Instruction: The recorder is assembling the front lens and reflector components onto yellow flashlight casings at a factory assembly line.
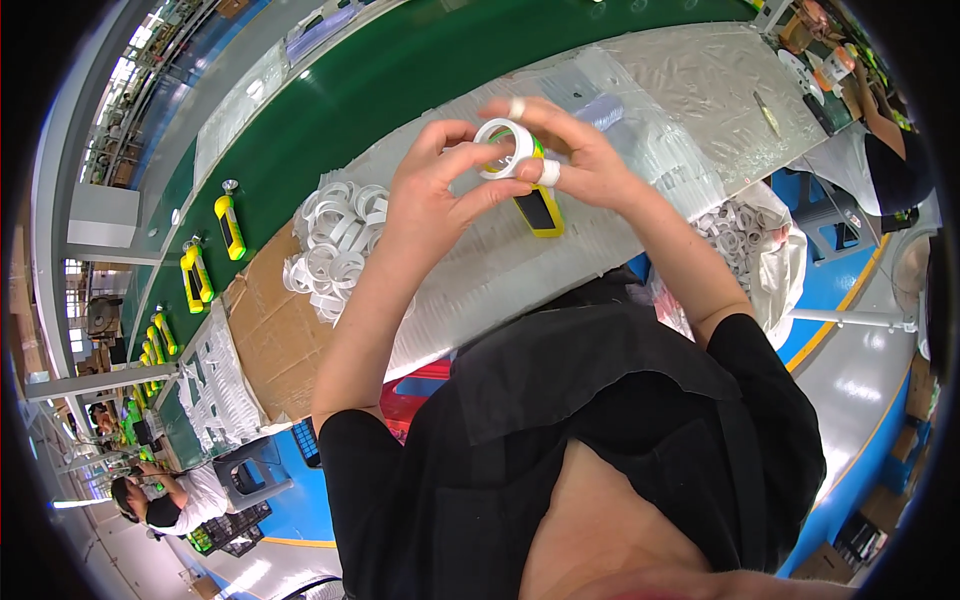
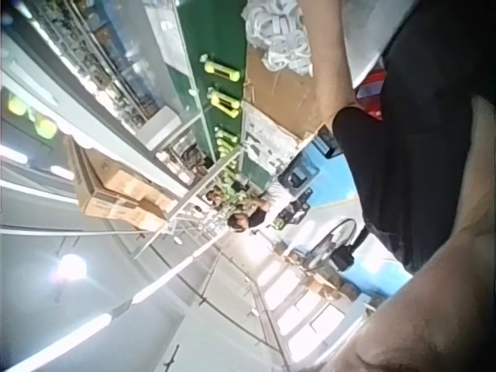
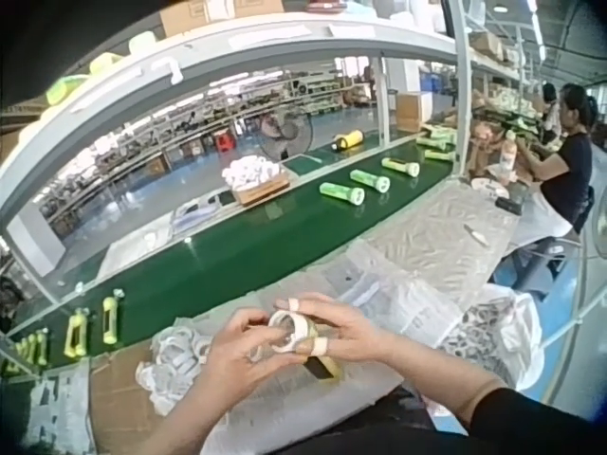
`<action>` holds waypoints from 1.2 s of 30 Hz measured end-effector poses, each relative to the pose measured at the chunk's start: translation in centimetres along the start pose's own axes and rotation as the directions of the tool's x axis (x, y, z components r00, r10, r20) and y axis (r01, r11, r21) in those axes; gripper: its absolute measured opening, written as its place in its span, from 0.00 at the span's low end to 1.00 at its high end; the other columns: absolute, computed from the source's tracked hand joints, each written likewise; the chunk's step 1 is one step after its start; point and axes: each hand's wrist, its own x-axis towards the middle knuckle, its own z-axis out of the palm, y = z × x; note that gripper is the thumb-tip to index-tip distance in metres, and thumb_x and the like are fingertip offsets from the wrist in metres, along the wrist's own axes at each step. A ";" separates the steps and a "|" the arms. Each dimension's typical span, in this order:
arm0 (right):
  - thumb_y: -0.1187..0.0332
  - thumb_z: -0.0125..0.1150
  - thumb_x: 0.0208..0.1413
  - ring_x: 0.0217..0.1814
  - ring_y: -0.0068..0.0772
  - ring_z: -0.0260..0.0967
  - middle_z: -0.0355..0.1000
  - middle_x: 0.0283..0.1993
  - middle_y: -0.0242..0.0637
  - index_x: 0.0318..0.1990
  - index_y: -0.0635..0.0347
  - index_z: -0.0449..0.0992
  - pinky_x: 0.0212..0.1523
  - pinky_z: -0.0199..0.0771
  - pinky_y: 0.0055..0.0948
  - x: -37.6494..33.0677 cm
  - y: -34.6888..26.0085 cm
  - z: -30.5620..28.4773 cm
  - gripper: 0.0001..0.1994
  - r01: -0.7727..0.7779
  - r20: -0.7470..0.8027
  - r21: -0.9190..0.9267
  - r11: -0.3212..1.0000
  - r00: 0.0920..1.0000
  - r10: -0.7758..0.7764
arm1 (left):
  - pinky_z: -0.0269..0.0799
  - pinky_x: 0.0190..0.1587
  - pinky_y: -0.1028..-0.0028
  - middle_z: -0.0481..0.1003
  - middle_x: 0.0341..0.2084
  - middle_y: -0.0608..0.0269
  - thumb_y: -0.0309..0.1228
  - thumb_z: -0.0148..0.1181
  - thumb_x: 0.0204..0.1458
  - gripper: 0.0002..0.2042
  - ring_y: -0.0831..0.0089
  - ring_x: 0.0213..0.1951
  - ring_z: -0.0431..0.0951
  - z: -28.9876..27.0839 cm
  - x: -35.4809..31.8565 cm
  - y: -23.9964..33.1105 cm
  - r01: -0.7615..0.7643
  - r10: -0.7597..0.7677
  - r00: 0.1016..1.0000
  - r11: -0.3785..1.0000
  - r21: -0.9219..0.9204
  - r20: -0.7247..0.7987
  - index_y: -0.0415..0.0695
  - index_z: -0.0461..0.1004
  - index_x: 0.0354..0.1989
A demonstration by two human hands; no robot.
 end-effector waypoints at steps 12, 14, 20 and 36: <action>0.73 0.65 0.40 0.35 0.36 0.68 0.68 0.34 0.37 0.36 0.63 0.71 0.35 0.69 0.33 6.2 -8.8 -5.5 0.14 0.262 0.631 -0.668 0.696 0.695 0.344 | 0.76 0.43 0.66 0.79 0.38 0.58 0.33 0.72 0.44 0.19 0.59 0.40 0.80 4.0 1.4 1.3 0.124 -0.105 0.989 0.970 -0.209 0.100 0.45 0.68 0.41; 0.74 0.64 0.40 0.34 0.36 0.68 0.68 0.33 0.37 0.35 0.63 0.70 0.34 0.69 0.33 7.0 -9.4 -5.1 0.13 0.218 0.628 -0.678 0.702 0.669 0.399 | 0.76 0.42 0.67 0.79 0.38 0.59 0.32 0.72 0.44 0.19 0.59 0.40 0.80 4.1 1.4 1.1 0.102 -0.084 0.992 0.973 -0.209 0.092 0.45 0.68 0.41; 0.72 0.65 0.40 0.28 0.36 0.67 0.67 0.27 0.38 0.32 0.64 0.70 0.28 0.66 0.34 7.1 -9.3 -4.9 0.12 0.171 0.614 -0.680 0.713 0.665 0.426 | 0.75 0.41 0.70 0.78 0.38 0.61 0.31 0.73 0.43 0.19 0.66 0.39 0.80 4.5 1.4 1.1 0.061 -0.046 0.995 0.979 -0.195 0.084 0.43 0.70 0.40; 0.53 0.67 0.46 0.26 0.40 0.67 0.68 0.25 0.42 0.31 0.65 0.71 0.27 0.66 0.36 4.5 -6.4 -4.6 0.21 0.145 0.381 -0.743 0.653 0.894 0.235 | 0.74 0.38 0.73 0.79 0.35 0.63 0.30 0.74 0.42 0.19 0.72 0.34 0.78 5.7 2.1 0.2 0.009 -0.016 0.999 0.990 -0.143 -0.043 0.43 0.72 0.42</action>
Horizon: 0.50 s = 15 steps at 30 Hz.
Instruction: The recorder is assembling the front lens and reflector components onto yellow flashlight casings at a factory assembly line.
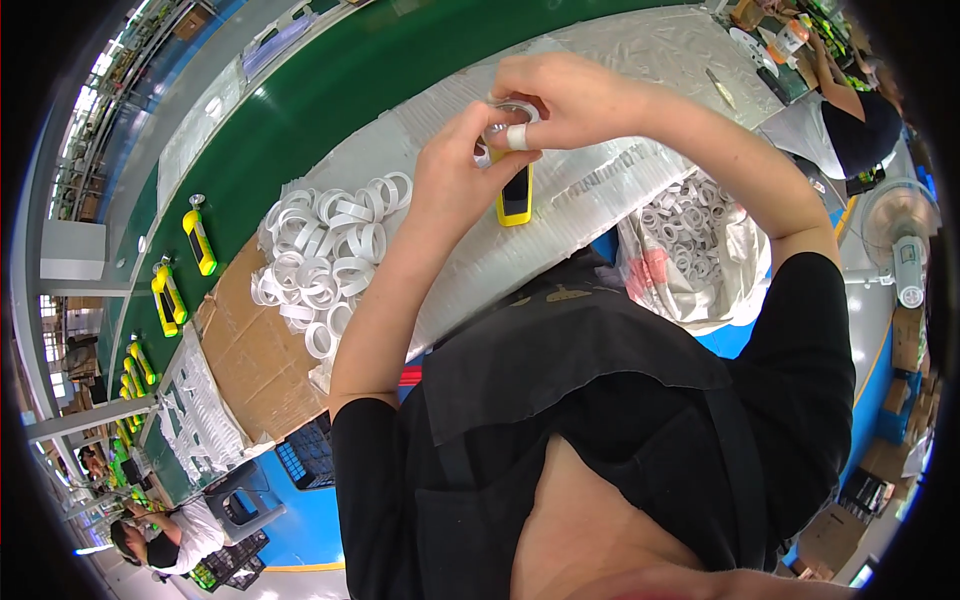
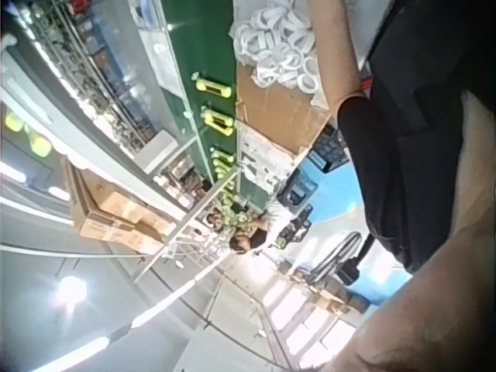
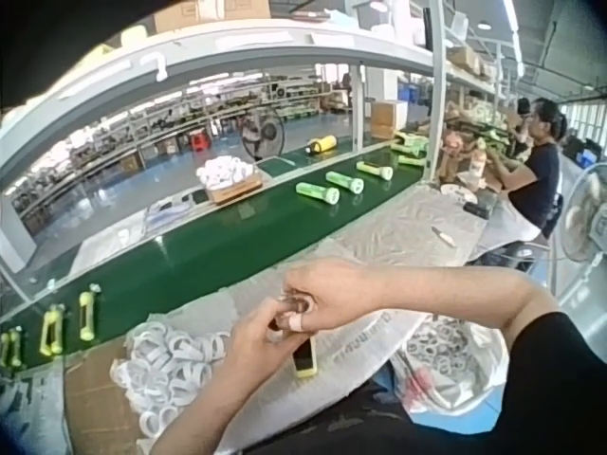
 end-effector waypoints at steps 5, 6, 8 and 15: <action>0.57 0.70 0.44 0.25 0.34 0.68 0.70 0.26 0.40 0.35 0.65 0.72 0.26 0.67 0.31 -1.2 -3.4 -2.6 0.21 -0.095 -0.050 0.008 0.995 0.994 0.095 | 0.69 0.56 0.65 0.73 0.52 0.53 0.30 0.75 0.39 0.43 0.61 0.52 0.75 -1.4 -0.9 0.5 0.009 0.017 0.997 0.942 -0.335 0.075 0.46 0.55 0.64; 0.58 0.71 0.43 0.27 0.31 0.69 0.70 0.27 0.39 0.38 0.65 0.72 0.27 0.68 0.29 -1.9 -4.6 -3.6 0.21 -0.120 -0.079 0.086 0.989 0.989 0.127 | 0.67 0.57 0.63 0.72 0.53 0.48 0.32 0.76 0.38 0.50 0.56 0.55 0.74 -2.0 -0.9 1.1 0.018 0.024 0.996 0.899 -0.438 0.091 0.47 0.48 0.69; 0.56 0.71 0.43 0.25 0.30 0.71 0.72 0.28 0.38 0.38 0.64 0.73 0.27 0.70 0.27 -2.7 -6.0 -4.5 0.22 -0.041 -0.238 0.252 0.967 0.966 0.103 | 0.59 0.63 0.62 0.69 0.56 0.46 0.34 0.77 0.37 0.57 0.56 0.61 0.67 -4.7 -1.2 2.7 0.192 -0.047 0.932 0.905 -0.379 0.360 0.47 0.38 0.72; 0.46 0.43 0.62 0.27 0.43 0.73 0.74 0.34 0.38 0.49 0.55 0.71 0.27 0.71 0.35 -0.6 -2.7 -0.1 0.23 0.246 -0.320 -0.074 0.967 0.912 -0.256 | 0.75 0.39 0.62 0.78 0.35 0.53 0.32 0.67 0.46 0.35 0.56 0.37 0.80 -6.7 -2.1 1.7 -0.141 0.183 0.953 0.973 -0.182 0.241 0.45 0.59 0.64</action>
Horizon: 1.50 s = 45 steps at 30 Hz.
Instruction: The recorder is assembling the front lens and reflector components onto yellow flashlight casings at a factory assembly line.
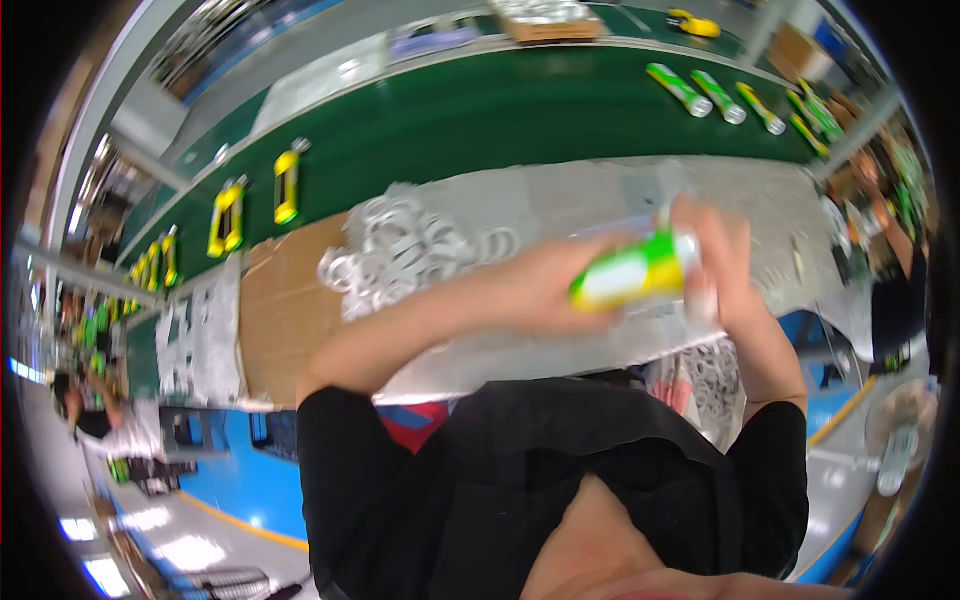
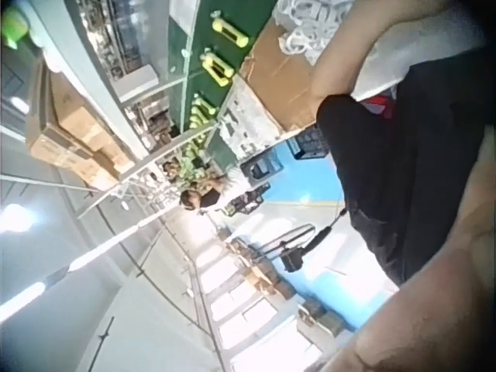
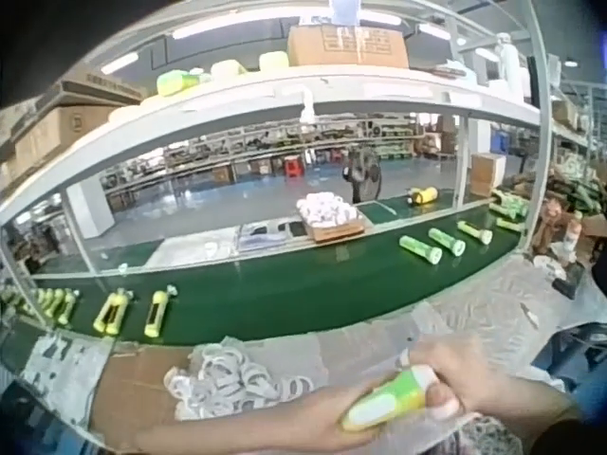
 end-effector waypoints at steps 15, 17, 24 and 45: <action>0.47 0.58 0.57 0.34 0.40 0.76 0.74 0.43 0.52 0.56 0.67 0.62 0.35 0.77 0.35 3.3 40.2 12.8 0.32 -0.852 -0.303 0.134 0.506 0.451 0.839 | 0.72 0.52 0.57 0.67 0.55 0.44 0.60 0.62 0.47 0.46 0.50 0.55 0.72 -28.0 -19.1 -20.8 0.838 -0.573 0.080 -0.404 0.366 -0.815 0.49 0.49 0.69; 0.46 0.55 0.57 0.49 0.53 0.73 0.74 0.48 0.53 0.58 0.62 0.62 0.51 0.72 0.45 0.3 45.4 11.8 0.31 -0.837 -0.327 -0.366 0.408 0.526 0.785 | 0.73 0.51 0.57 0.69 0.53 0.44 0.56 0.62 0.49 0.44 0.51 0.53 0.74 -29.2 -22.4 -22.9 0.838 -0.612 0.019 -0.422 0.347 -0.791 0.50 0.48 0.69; 0.68 0.55 0.58 0.45 0.46 0.74 0.75 0.43 0.46 0.50 0.59 0.73 0.46 0.73 0.39 5.3 30.9 12.8 0.13 -0.528 -0.161 -0.169 0.832 0.848 0.505 | 0.75 0.47 0.59 0.76 0.42 0.45 0.44 0.63 0.51 0.37 0.52 0.45 0.78 -26.5 -17.6 -23.9 0.933 -0.563 0.313 0.029 0.360 -0.765 0.49 0.52 0.67; 0.62 0.62 0.45 0.36 0.30 0.68 0.69 0.36 0.38 0.55 0.62 0.63 0.40 0.70 0.32 -5.5 -2.4 7.6 0.29 -0.544 0.499 0.839 -0.033 0.743 0.446 | 0.69 0.50 0.64 0.74 0.48 0.50 0.34 0.58 0.58 0.16 0.57 0.48 0.74 1.3 3.4 -4.7 0.030 -0.022 0.987 0.998 0.052 -0.161 0.39 0.72 0.52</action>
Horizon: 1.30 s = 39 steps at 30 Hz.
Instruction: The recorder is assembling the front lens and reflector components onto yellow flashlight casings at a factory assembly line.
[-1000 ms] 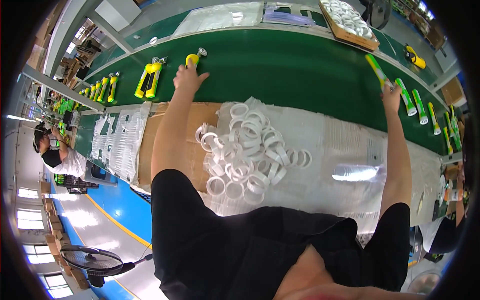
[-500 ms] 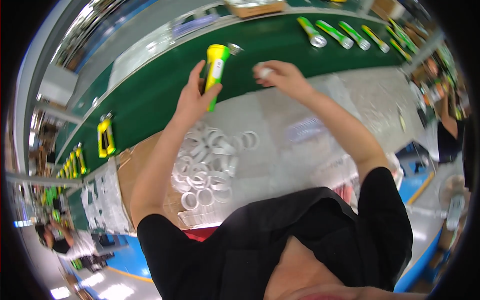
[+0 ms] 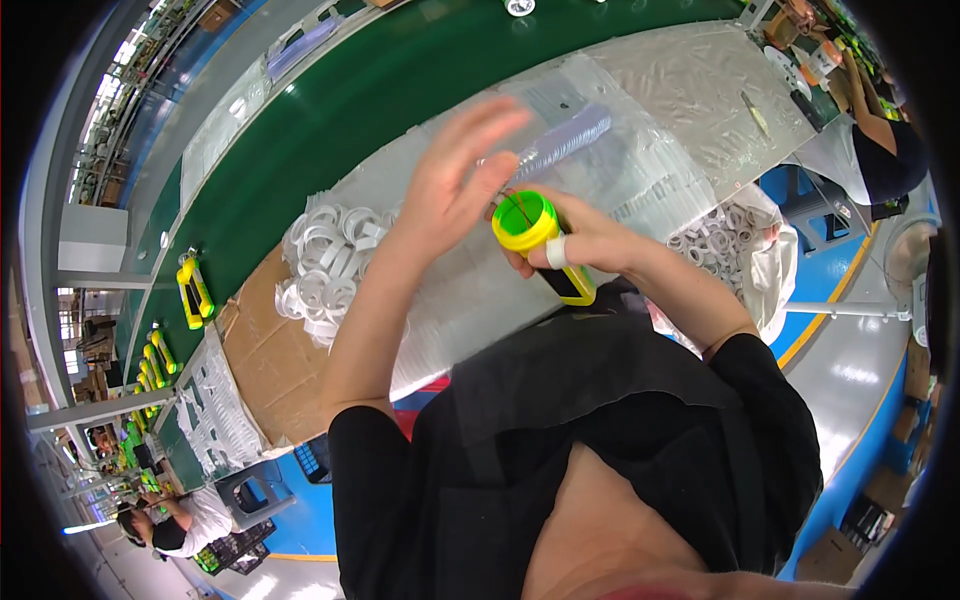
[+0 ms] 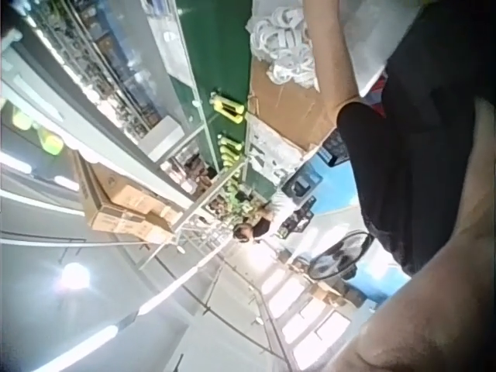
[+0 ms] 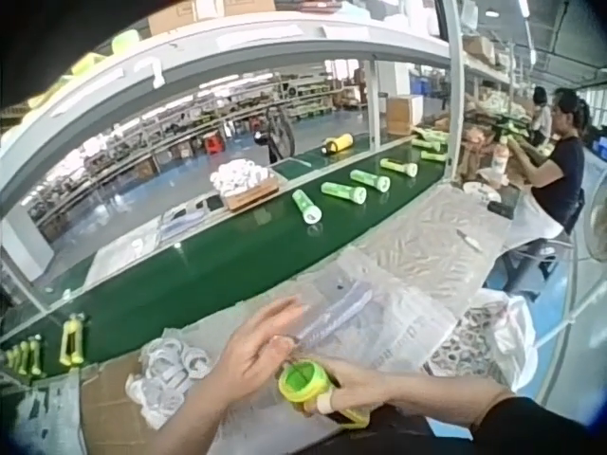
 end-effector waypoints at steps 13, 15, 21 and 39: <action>0.56 0.58 0.61 0.39 0.24 0.70 0.68 0.41 0.36 0.56 0.64 0.62 0.40 0.73 0.27 0.0 2.1 3.2 0.24 0.052 -0.099 -0.073 0.996 0.993 -0.059 | 0.61 0.56 0.58 0.77 0.42 0.54 0.45 0.38 0.65 0.23 0.57 0.47 0.75 3.3 -6.5 3.1 -0.013 0.004 0.988 0.998 -0.058 -0.154 0.40 0.76 0.45; 0.57 0.58 0.62 0.38 0.24 0.70 0.68 0.41 0.36 0.56 0.63 0.61 0.39 0.72 0.27 -0.2 2.9 3.2 0.23 0.112 -0.120 -0.076 0.991 0.985 -0.121 | 0.59 0.58 0.56 0.77 0.43 0.56 0.47 0.38 0.65 0.24 0.57 0.50 0.75 3.7 -5.9 3.4 -0.051 0.057 0.989 0.998 0.044 -0.135 0.40 0.75 0.47; 0.57 0.50 0.64 0.41 0.30 0.71 0.70 0.44 0.43 0.62 0.59 0.60 0.42 0.71 0.29 -1.3 2.3 1.1 0.23 0.104 -0.273 0.163 0.981 0.960 -0.056 | 0.64 0.57 0.62 0.70 0.53 0.48 0.42 0.53 0.60 0.22 0.53 0.56 0.70 5.6 -5.2 1.4 0.282 -0.305 0.912 0.952 -0.120 -0.273 0.39 0.69 0.56; 0.59 0.51 0.64 0.32 0.27 0.69 0.70 0.35 0.38 0.57 0.62 0.65 0.35 0.70 0.26 -2.1 1.3 0.7 0.20 0.080 -0.315 0.111 0.991 0.948 -0.041 | 0.65 0.44 0.69 0.69 0.44 0.56 0.33 0.60 0.54 0.20 0.62 0.46 0.68 4.7 -5.4 1.4 0.166 -0.139 0.974 0.975 0.145 -0.181 0.45 0.73 0.56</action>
